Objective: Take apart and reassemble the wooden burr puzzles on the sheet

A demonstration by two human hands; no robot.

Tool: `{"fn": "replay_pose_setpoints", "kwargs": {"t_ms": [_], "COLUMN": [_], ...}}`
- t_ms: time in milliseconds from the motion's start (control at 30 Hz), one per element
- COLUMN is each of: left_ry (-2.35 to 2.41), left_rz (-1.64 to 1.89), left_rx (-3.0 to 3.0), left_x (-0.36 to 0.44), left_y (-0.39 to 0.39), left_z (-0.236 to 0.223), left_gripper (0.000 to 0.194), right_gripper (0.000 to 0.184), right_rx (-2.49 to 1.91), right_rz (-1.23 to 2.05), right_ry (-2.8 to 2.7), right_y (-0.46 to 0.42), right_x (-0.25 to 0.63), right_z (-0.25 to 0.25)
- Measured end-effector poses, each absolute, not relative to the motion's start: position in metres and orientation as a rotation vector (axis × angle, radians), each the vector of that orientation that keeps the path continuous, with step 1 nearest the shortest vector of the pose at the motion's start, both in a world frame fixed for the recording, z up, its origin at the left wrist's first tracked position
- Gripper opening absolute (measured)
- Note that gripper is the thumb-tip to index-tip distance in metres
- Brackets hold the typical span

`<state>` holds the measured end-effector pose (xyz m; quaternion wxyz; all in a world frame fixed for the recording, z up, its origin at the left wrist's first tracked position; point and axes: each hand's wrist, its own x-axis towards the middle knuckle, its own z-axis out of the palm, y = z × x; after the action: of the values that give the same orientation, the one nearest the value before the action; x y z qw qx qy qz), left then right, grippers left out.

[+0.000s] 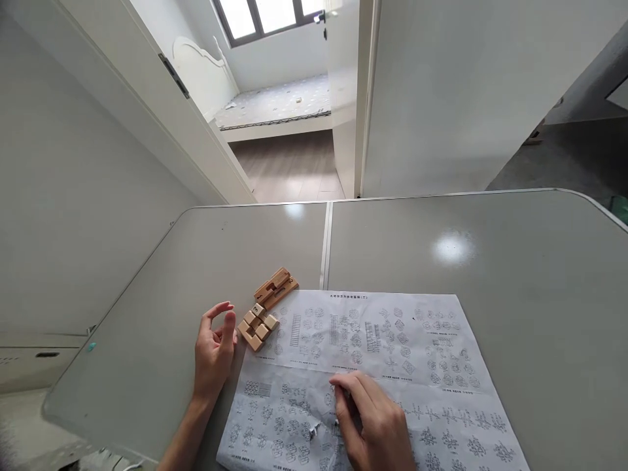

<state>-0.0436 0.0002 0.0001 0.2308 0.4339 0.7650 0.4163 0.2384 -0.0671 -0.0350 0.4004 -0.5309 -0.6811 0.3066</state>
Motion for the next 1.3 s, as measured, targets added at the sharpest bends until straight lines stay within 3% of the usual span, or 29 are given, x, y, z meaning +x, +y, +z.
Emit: {"fn": "replay_pose_setpoints", "kwargs": {"t_ms": [567,767,933,1033,1300], "left_ry": [2.003,2.118,2.128,2.056,1.926], "left_rz": [1.25,1.27,1.179,1.102,0.959], "left_rx": [1.33,1.396,1.407,1.417,1.494], "left_x": [-0.105,-0.116,-0.118,-0.114,-0.111], "left_y": [0.081,0.112,0.146,0.162,0.164], "left_z": [-0.01,-0.013,-0.02,-0.025,-0.034], "left_gripper": [0.045,0.027,0.027,0.04,0.039], "right_gripper": [0.036,0.036,0.035,0.038,0.037], "right_rx": [-1.503,-1.528,-1.535,-1.546,-1.575], "right_rz": [0.825,0.86,0.843,0.799,0.823], "right_ry": [-1.603,-1.591,-1.57,-1.543,-1.515], "right_y": [-0.072,-0.073,-0.073,-0.072,-0.067], "right_x": [0.234,0.235,0.232,0.229,0.226], "right_z": [-0.027,-0.03,-0.03,-0.028,-0.028]}}
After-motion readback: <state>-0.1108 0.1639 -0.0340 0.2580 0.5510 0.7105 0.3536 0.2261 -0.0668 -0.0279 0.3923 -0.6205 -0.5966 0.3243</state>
